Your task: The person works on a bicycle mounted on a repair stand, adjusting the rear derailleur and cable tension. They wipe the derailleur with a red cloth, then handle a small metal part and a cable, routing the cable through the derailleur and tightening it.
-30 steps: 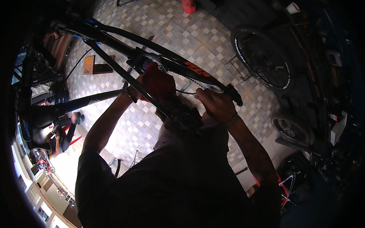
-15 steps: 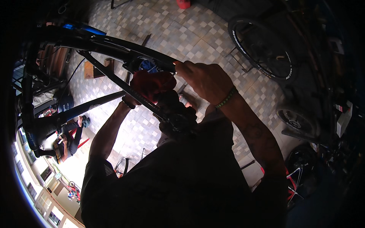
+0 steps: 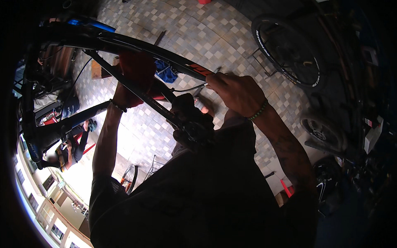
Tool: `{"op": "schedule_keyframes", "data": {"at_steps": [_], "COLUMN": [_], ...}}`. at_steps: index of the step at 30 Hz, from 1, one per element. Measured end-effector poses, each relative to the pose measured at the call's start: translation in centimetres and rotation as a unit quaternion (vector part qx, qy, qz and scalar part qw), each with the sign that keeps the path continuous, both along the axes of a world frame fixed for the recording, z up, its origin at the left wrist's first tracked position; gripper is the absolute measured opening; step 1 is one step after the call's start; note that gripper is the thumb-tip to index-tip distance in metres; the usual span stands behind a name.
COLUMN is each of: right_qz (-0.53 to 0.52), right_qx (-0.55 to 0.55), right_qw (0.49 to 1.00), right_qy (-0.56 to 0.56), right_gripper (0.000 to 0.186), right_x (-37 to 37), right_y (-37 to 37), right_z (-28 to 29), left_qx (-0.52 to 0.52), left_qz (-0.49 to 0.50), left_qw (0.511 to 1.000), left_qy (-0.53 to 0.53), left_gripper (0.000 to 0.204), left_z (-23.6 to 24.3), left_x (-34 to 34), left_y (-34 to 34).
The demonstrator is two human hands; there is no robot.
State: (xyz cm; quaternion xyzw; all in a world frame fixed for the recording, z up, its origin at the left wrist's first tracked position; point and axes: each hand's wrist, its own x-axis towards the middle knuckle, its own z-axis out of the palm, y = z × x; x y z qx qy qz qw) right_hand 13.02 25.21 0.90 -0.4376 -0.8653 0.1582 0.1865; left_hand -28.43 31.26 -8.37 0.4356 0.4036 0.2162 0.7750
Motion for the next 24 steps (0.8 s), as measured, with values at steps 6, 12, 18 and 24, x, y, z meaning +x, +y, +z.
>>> {"op": "schedule_keyframes", "data": {"at_steps": [6,12,18,24], "right_qz": [-0.02,-0.022,-0.006,0.015], "right_qx": [0.01,0.085,0.1,0.071], "right_qw": [0.998,0.992,0.989,0.994], "right_qy": [0.058,0.093,0.112,0.08], "right_gripper": [0.026,0.027,0.024,0.033], "right_x": [0.0,-0.2,-0.6,0.0], "right_y": [-0.3,-0.2,0.2,0.1], "right_z": [-2.0,-3.9,-3.2,-2.9], "left_qx": [0.198,0.11,-0.172,-0.019], "left_qz": [-0.341,-0.374,-0.093,-0.111], "left_qw": [0.895,0.915,0.966,0.991], "left_qy": [0.21,0.1,-0.167,-0.074], "left_gripper": [0.048,0.069,0.046,0.069], "left_z": [-1.3,-2.0,-5.0,-4.5], "left_x": [5.9,4.5,5.1,5.2], "left_y": [2.8,4.7,1.2,-0.3]}}
